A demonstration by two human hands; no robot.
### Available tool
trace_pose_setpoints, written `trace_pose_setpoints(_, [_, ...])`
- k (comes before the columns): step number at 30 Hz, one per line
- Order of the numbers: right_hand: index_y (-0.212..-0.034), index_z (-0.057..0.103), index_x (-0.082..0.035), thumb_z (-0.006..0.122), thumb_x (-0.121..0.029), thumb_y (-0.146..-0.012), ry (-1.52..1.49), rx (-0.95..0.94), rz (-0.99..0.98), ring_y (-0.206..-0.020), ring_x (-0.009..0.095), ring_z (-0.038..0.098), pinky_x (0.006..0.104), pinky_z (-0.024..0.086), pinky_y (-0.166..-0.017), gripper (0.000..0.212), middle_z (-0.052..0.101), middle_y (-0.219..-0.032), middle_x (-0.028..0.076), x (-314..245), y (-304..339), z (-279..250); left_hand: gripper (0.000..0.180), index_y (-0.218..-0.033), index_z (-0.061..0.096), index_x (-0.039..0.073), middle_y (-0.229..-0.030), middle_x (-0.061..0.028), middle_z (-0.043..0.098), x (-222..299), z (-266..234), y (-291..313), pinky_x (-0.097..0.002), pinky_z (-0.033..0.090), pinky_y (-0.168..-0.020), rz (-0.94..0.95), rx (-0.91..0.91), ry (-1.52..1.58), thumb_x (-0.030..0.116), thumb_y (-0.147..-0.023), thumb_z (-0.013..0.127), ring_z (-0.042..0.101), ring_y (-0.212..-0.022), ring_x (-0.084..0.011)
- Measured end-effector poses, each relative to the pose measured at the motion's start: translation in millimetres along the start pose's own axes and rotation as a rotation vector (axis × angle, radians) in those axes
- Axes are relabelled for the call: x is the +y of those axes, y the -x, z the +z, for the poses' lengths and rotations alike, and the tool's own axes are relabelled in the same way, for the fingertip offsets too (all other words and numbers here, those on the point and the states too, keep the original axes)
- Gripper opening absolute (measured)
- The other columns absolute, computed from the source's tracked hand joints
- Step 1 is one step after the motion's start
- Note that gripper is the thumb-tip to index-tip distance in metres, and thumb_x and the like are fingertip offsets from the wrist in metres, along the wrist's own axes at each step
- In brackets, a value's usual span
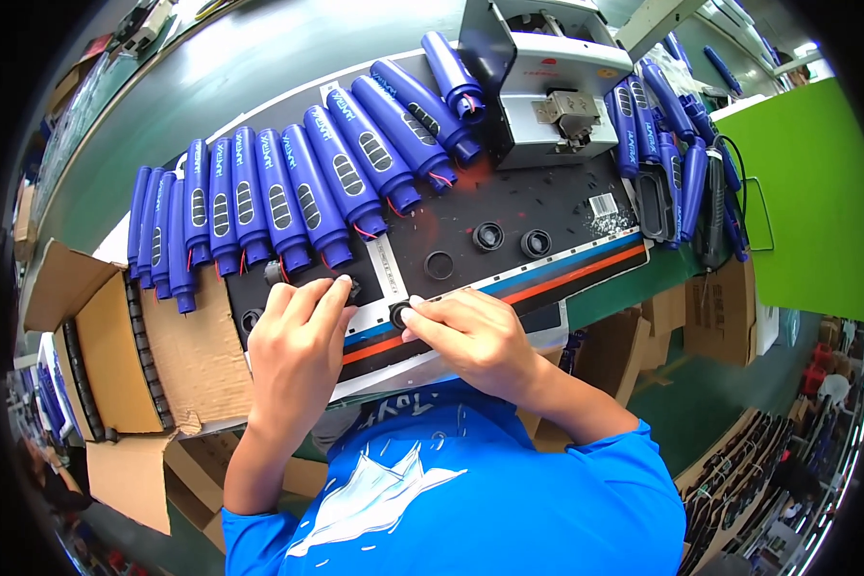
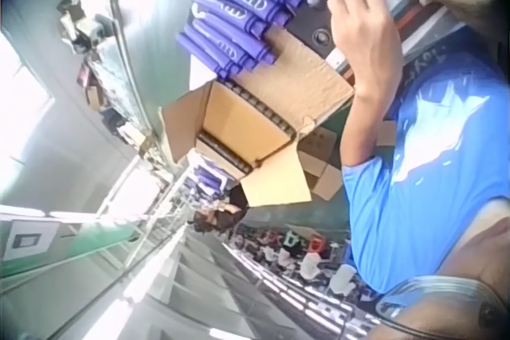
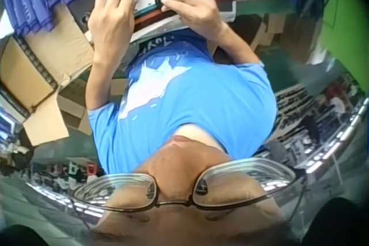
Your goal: The person assembles blue plastic cylindrical components by hand, securing them with screws using an electric screwdriver at a production workstation.
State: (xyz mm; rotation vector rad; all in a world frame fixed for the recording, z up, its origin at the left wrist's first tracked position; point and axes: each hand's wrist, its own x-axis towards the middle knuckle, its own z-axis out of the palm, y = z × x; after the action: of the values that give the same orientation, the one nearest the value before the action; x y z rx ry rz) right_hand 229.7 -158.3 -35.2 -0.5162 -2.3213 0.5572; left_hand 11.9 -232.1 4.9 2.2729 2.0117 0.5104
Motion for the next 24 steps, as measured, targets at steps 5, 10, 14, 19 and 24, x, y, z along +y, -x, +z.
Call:
trace_pose_setpoints(5, [-0.099,0.071,0.002,0.070,0.000,-0.072,0.103,0.021,-0.065,-0.068,0.022,0.068,0.0303,0.052,-0.056,0.027,0.072,-0.083,0.007,-3.7,-6.0,-0.9,0.037,-0.102,0.070,0.002,-0.098,-0.0080,0.063,-3.7,6.9,-1.3,-0.0351,0.052,-0.065,0.107,0.116,0.062,0.001,-0.065,0.068,0.058,-0.081,-0.0235])
trace_pose_setpoints(10, [-0.094,0.070,0.000,0.070,-0.003,-0.070,0.148,0.003,-0.040,-0.068,0.021,0.066,0.0308,0.051,-0.056,0.025,0.070,-0.085,0.008,-2.6,-4.9,-0.8,0.036,-0.102,0.071,0.003,-0.099,-0.0075,0.063,2.4,-4.4,-3.7,-0.0343,0.051,-0.064,0.201,0.009,0.059,0.001,-0.066,0.068,0.058,-0.079,-0.0222])
trace_pose_setpoints(14, [-0.094,0.070,0.001,0.072,-0.001,-0.071,0.123,0.036,-0.056,-0.069,0.022,0.066,0.0323,0.052,-0.057,0.023,0.069,-0.086,0.009,-3.3,-4.3,3.6,0.038,-0.104,0.070,0.003,-0.100,-0.0093,0.063,13.1,-14.0,-18.8,-0.0345,0.051,-0.064,0.164,0.041,0.185,0.000,-0.066,0.069,0.058,-0.079,-0.0231])
trace_pose_setpoints(19, [-0.105,0.068,0.002,0.072,0.006,-0.073,0.033,0.099,0.083,-0.072,0.026,0.065,0.0355,0.053,-0.062,0.032,0.066,-0.084,0.011,-10.2,-0.2,-0.6,0.030,-0.106,0.067,0.002,-0.096,-0.0110,0.064,31.8,-11.8,-56.0,-0.0359,0.053,-0.071,0.180,-0.072,0.091,0.005,-0.076,0.069,0.063,-0.085,-0.0274])
trace_pose_setpoints(24, [-0.102,0.069,0.002,0.064,0.007,-0.088,0.336,0.394,0.368,-0.081,0.024,0.068,0.0335,0.055,-0.073,0.015,0.070,-0.093,0.014,13.4,31.5,-75.1,0.013,-0.093,0.069,0.003,-0.090,-0.0125,0.065,13.7,-23.8,-30.9,-0.0415,0.050,-0.076,-0.184,0.182,0.079,0.008,-0.082,0.074,0.063,-0.085,-0.0311])
